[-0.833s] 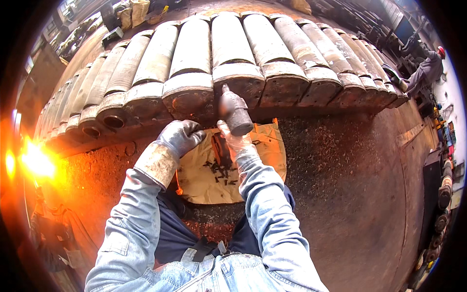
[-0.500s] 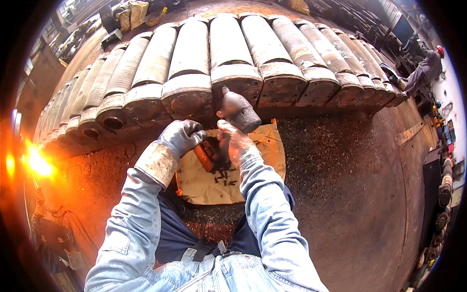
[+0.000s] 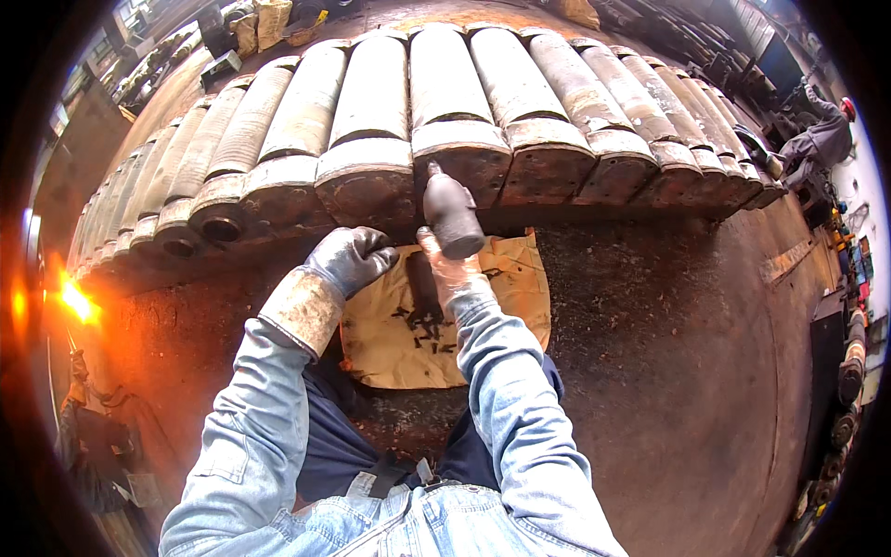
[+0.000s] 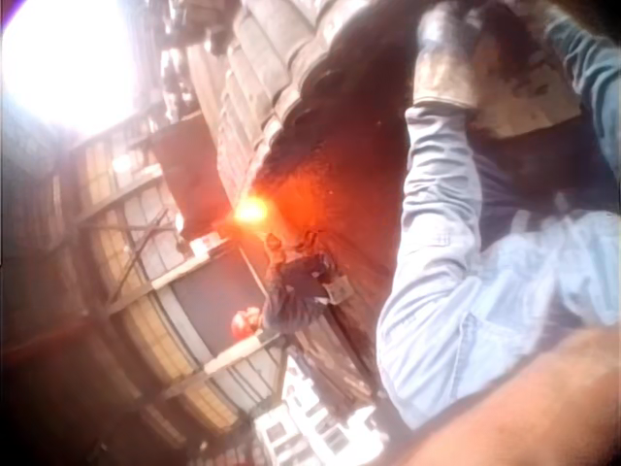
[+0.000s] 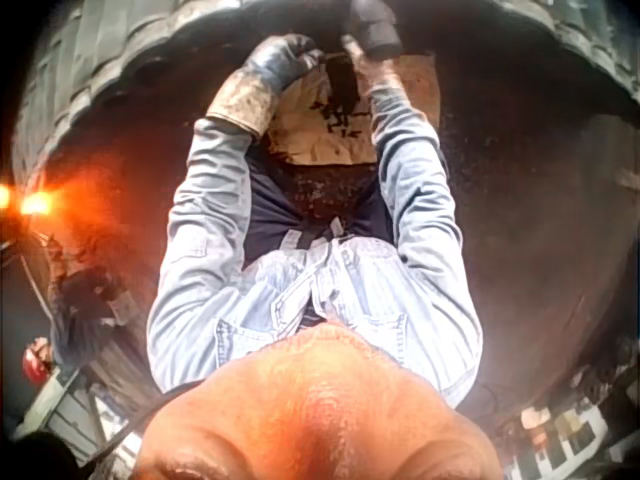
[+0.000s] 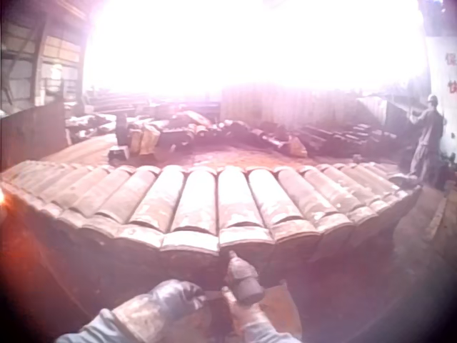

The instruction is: The person performs maintenance on a heavy machinery track by using a power tool to remove a bolt and then using a hammer to knock out a pin from the track links.

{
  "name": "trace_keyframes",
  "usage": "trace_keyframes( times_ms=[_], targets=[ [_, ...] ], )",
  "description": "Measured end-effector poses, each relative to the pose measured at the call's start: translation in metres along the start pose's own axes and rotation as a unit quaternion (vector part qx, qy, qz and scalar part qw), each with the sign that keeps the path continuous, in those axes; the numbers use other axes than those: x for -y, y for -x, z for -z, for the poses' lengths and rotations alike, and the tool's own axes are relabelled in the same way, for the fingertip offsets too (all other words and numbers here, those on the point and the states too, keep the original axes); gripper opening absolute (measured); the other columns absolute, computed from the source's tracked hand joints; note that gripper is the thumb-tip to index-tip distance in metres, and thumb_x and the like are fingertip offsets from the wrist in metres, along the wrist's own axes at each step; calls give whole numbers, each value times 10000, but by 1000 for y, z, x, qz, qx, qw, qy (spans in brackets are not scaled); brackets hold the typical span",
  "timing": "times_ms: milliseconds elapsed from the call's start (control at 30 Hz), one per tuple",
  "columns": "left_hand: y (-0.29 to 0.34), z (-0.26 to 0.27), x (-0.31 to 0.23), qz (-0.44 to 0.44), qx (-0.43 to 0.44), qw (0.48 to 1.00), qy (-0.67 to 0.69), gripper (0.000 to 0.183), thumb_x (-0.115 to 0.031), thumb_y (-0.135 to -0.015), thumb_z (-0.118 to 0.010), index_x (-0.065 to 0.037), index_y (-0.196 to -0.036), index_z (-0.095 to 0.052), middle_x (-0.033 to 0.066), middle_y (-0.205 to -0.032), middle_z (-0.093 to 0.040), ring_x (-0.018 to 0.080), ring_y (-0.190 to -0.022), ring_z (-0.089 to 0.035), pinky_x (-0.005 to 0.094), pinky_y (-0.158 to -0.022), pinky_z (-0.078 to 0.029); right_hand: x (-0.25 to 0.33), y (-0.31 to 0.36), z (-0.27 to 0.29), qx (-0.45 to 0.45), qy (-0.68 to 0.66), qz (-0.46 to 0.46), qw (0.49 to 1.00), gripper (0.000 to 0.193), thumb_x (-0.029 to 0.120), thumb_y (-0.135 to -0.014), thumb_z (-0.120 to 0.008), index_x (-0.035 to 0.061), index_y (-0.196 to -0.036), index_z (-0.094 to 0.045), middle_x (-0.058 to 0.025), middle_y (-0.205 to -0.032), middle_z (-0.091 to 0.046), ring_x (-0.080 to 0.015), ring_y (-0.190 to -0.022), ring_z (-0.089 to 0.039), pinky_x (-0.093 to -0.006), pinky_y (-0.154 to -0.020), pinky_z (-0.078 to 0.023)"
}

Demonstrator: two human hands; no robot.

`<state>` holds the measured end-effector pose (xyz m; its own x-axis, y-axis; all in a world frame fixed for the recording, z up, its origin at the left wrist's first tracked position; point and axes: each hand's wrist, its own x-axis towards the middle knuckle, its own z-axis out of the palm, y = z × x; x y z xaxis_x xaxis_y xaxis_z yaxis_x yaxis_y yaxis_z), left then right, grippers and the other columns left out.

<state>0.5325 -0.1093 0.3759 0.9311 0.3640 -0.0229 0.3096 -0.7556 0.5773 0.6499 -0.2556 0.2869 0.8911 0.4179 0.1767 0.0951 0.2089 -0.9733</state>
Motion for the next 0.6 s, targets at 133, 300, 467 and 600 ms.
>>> trace_keyframes(
  times_ms=[133, 300, 467, 600],
  targets=[
    [2, -2, 12, 4, -5, 1000, 1, 319, -313, -912, -752, -31, -1061, -743, 173, -947, -747, 284, -851, -727, 372, -795, -564, -36, -25, 0, 56, 128, 42, 989, 526, 210, -960, -728, 51, -1417, -522, -43, -1302, -622, -199, -1148, -582, -344, -1059, -421],
    [3, -7, 19, 20, 2, 999, 28, 308, -304, -912, -754, -32, -1057, -740, 168, -945, -745, 276, -836, -723, 374, -780, -559, -45, -42, -6, 65, 74, 51, 994, 523, 197, -954, -732, 49, -1412, -528, -45, -1292, -625, -198, -1133, -587, -343, -1039, -433],
    [6, -6, 14, 40, 21, 999, 8, 306, -294, -912, -755, -44, -1088, -748, 165, -981, -754, 258, -863, -731, 365, -803, -565, -49, -24, 0, 66, 80, 38, 994, 520, 185, -948, -735, 46, -1408, -534, -46, -1283, -628, -197, -1117, -591, -342, -1020, -444],
    [9, -5, 19, 27, 7, 1000, 12, 304, -293, -913, -754, -50, -1096, -752, 162, -988, -759, 261, -881, -733, 364, -820, -565, -46, -28, -1, 62, 80, 53, 993, 518, 175, -944, -738, 45, -1404, -539, -47, -1275, -631, -197, -1105, -595, -341, -1004, -453]
  ],
)
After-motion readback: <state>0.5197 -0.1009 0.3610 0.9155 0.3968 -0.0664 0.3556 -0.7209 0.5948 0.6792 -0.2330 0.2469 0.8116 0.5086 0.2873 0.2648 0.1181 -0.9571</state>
